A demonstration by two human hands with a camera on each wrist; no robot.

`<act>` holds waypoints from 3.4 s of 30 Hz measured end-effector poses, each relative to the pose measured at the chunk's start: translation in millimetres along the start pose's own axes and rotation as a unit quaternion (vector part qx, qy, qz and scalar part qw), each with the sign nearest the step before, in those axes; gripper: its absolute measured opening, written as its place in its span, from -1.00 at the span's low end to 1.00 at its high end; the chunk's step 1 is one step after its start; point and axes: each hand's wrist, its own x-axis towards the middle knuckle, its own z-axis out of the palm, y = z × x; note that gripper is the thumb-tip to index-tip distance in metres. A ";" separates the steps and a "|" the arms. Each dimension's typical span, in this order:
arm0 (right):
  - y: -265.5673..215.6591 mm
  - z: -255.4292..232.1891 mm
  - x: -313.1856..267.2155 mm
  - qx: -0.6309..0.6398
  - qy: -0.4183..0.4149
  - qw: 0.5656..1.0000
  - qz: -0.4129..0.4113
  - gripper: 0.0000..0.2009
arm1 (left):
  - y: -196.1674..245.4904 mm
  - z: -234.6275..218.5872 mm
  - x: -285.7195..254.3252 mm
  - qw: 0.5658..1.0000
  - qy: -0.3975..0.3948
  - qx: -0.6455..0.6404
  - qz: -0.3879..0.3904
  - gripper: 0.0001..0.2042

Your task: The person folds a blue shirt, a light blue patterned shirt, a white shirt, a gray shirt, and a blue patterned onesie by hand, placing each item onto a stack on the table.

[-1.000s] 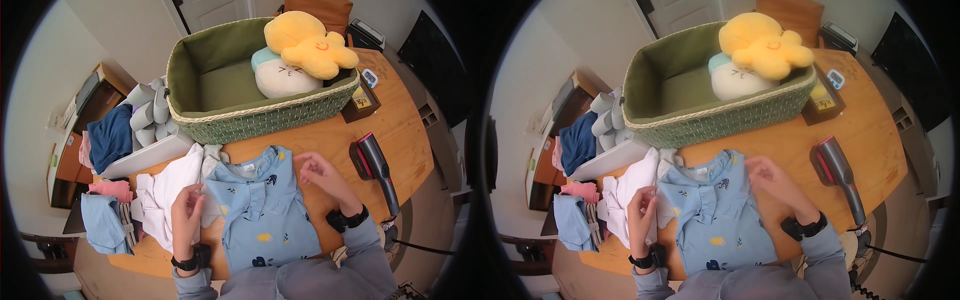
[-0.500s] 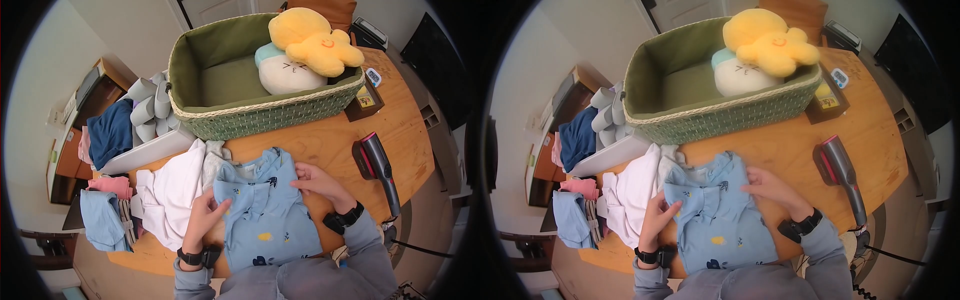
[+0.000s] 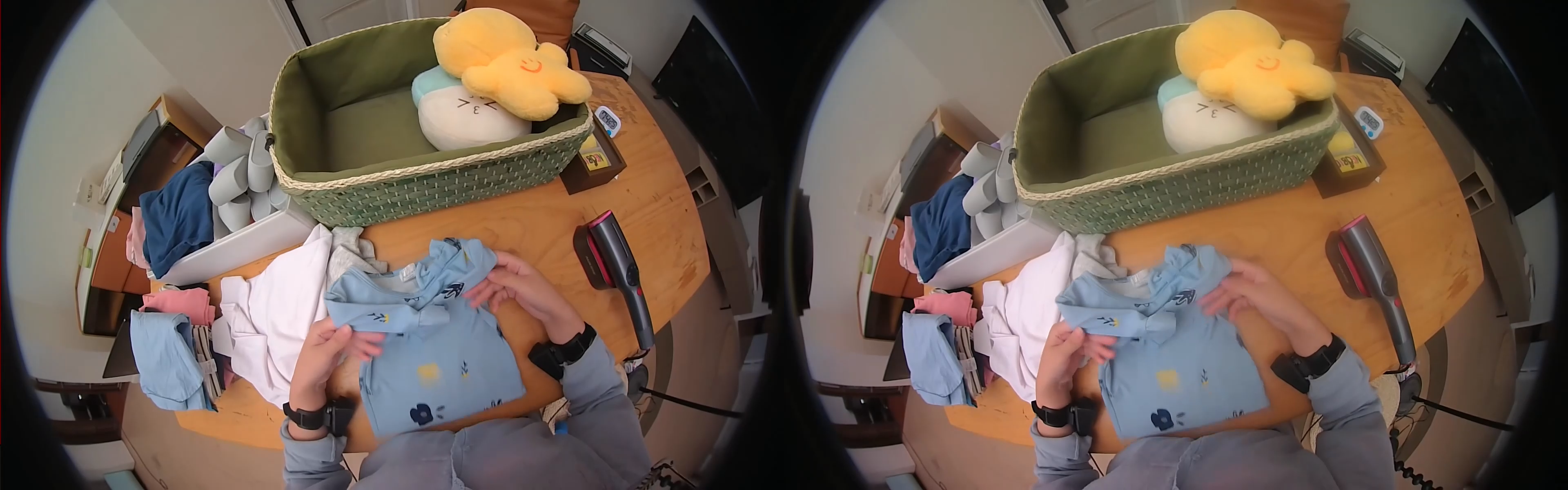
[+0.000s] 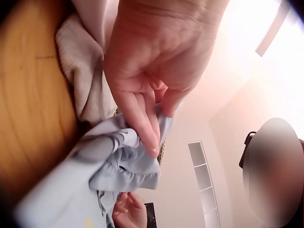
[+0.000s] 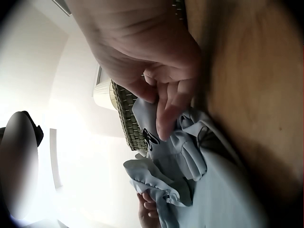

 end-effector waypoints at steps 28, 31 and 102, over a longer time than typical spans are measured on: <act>-4.9 -3.6 -2.5 -0.018 -0.010 0.992 -0.129 -0.53 | 17.4 -5.3 1.9 0.909 -0.359 0.185 -0.104 -0.50; 5.5 -13.5 5.1 -0.038 0.014 0.990 -0.135 -0.57 | 12.5 -5.5 3.9 0.899 -0.362 0.220 -0.111 -0.48; -5.9 -97.8 -0.1 0.160 0.261 0.922 -0.237 -0.53 | -8.1 39.4 8.7 0.982 -0.122 0.140 -0.028 -0.50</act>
